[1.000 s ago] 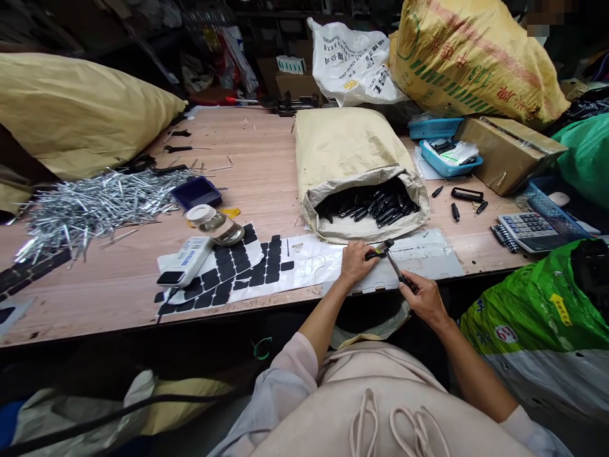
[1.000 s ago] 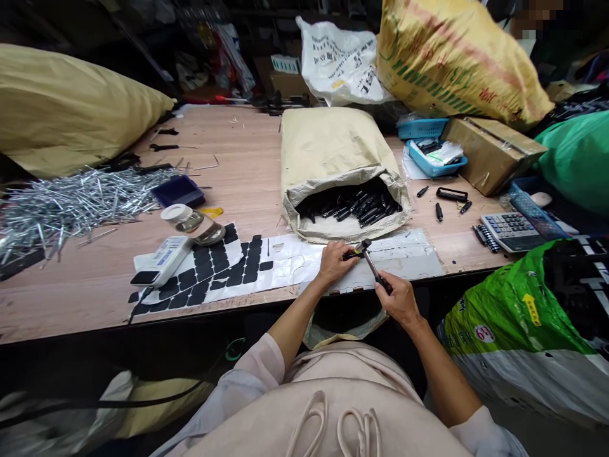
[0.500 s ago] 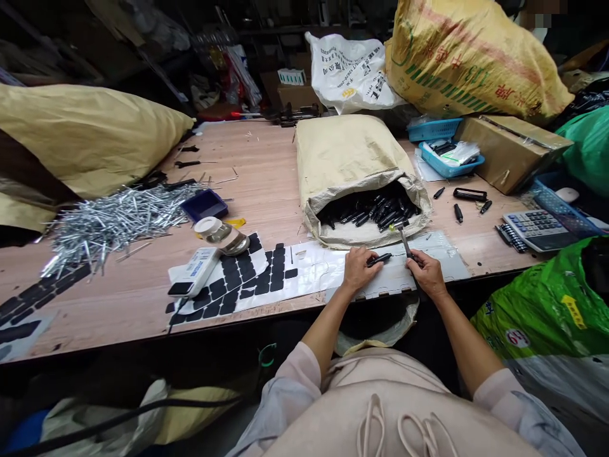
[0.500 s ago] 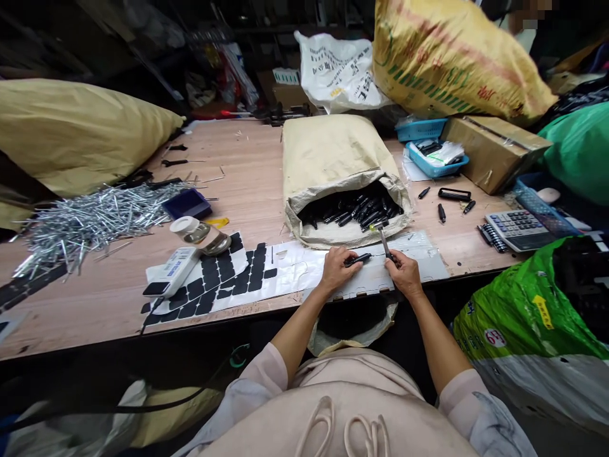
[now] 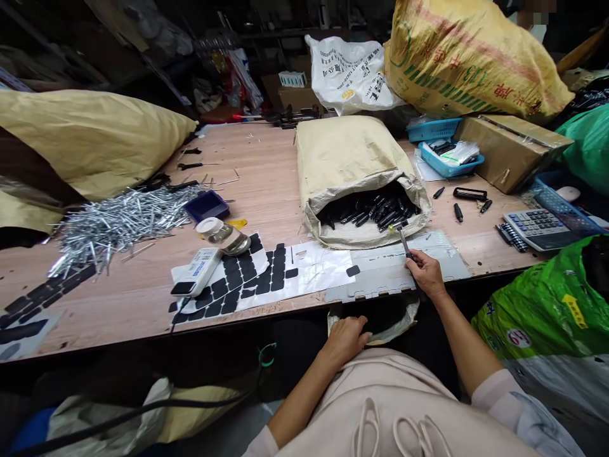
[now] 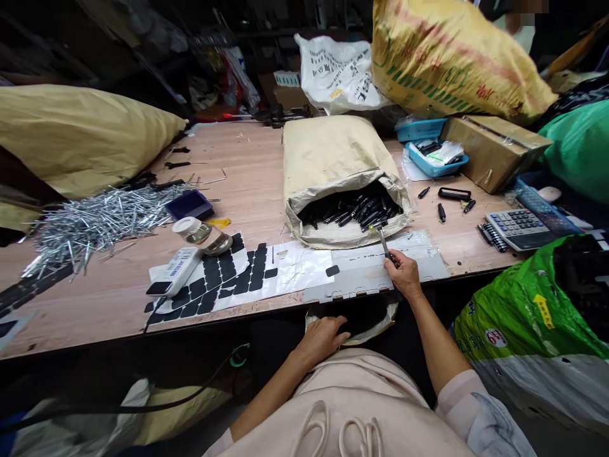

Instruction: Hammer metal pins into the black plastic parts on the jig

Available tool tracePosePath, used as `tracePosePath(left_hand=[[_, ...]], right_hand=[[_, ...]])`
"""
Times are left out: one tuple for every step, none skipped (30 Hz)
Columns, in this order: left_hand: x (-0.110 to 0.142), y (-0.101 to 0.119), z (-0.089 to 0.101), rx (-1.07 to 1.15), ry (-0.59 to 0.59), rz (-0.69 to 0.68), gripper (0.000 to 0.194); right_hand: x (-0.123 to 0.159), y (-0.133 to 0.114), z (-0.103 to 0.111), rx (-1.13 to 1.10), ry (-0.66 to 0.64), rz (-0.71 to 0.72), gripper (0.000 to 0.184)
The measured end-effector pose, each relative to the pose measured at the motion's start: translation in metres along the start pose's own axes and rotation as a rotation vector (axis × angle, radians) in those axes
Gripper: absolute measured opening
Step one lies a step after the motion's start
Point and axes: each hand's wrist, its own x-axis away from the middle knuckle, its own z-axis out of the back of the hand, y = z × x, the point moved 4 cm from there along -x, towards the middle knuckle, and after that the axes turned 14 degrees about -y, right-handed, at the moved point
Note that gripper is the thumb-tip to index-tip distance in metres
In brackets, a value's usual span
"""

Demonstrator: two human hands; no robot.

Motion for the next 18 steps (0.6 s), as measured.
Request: tracePosePath(left_hand=[[0.001, 0.004, 0.006, 0.045, -0.026, -0.005, 0.032], [0.000, 0.009, 0.016, 0.093, -0.030, -0.027, 0.031], [-0.002, 0.015, 0.029, 0.141, -0.012, -0.053, 0.030], [-0.005, 0.019, 0.045, 0.186, 0.026, -0.070, 0.029], [-0.011, 0.021, 0.064, 0.224, 0.083, -0.067, 0.030], [-0.019, 0.021, 0.084, 0.254, 0.154, -0.042, 0.031], [-0.028, 0.018, 0.107, 0.278, 0.247, 0.007, 0.032], [-0.038, 0.012, 0.129, 0.298, 0.345, 0.082, 0.031], [-0.049, 0.004, 0.152, 0.303, 0.443, 0.170, 0.030], [-0.059, -0.005, 0.173, 0.293, 0.547, 0.248, 0.029], [-0.069, -0.013, 0.192, 0.261, 0.625, 0.316, 0.027], [-0.079, -0.021, 0.209, 0.225, 0.684, 0.383, 0.025], [-0.088, -0.028, 0.222, 0.197, 0.713, 0.439, 0.025], [-0.096, -0.035, 0.232, 0.180, 0.711, 0.490, 0.024], [-0.104, -0.042, 0.239, 0.176, 0.693, 0.531, 0.025], [-0.111, -0.047, 0.243, 0.184, 0.667, 0.562, 0.025], [-0.115, -0.052, 0.245, 0.199, 0.646, 0.575, 0.025], [-0.119, -0.055, 0.246, 0.220, 0.637, 0.552, 0.025]], right_hand=[[0.000, -0.001, 0.000, 0.006, -0.001, 0.002, 0.044], [0.000, -0.002, 0.000, 0.010, -0.003, 0.005, 0.043], [0.000, -0.002, 0.000, 0.014, -0.003, 0.008, 0.043], [0.000, -0.003, 0.000, 0.017, -0.004, 0.009, 0.042], [0.000, -0.004, 0.000, 0.020, -0.007, 0.010, 0.042], [0.000, -0.004, 0.000, 0.022, -0.009, 0.010, 0.041], [0.000, -0.004, 0.000, 0.024, -0.011, 0.011, 0.041], [0.000, -0.005, 0.000, 0.026, -0.010, 0.012, 0.041], [0.000, -0.005, 0.000, 0.027, -0.012, 0.013, 0.041], [0.000, -0.005, 0.000, 0.027, -0.014, 0.014, 0.041], [0.000, -0.005, 0.000, 0.025, -0.013, 0.016, 0.042], [0.000, -0.005, 0.000, 0.021, -0.012, 0.018, 0.042], [0.000, -0.004, -0.001, 0.017, -0.013, 0.019, 0.043], [0.000, -0.004, -0.001, 0.013, -0.012, 0.019, 0.043], [0.000, -0.004, -0.001, 0.010, -0.009, 0.019, 0.043], [0.000, -0.004, -0.001, 0.008, -0.006, 0.017, 0.043], [-0.001, -0.003, -0.001, 0.007, -0.007, 0.014, 0.043], [-0.001, -0.003, -0.001, 0.007, -0.007, 0.011, 0.043]])
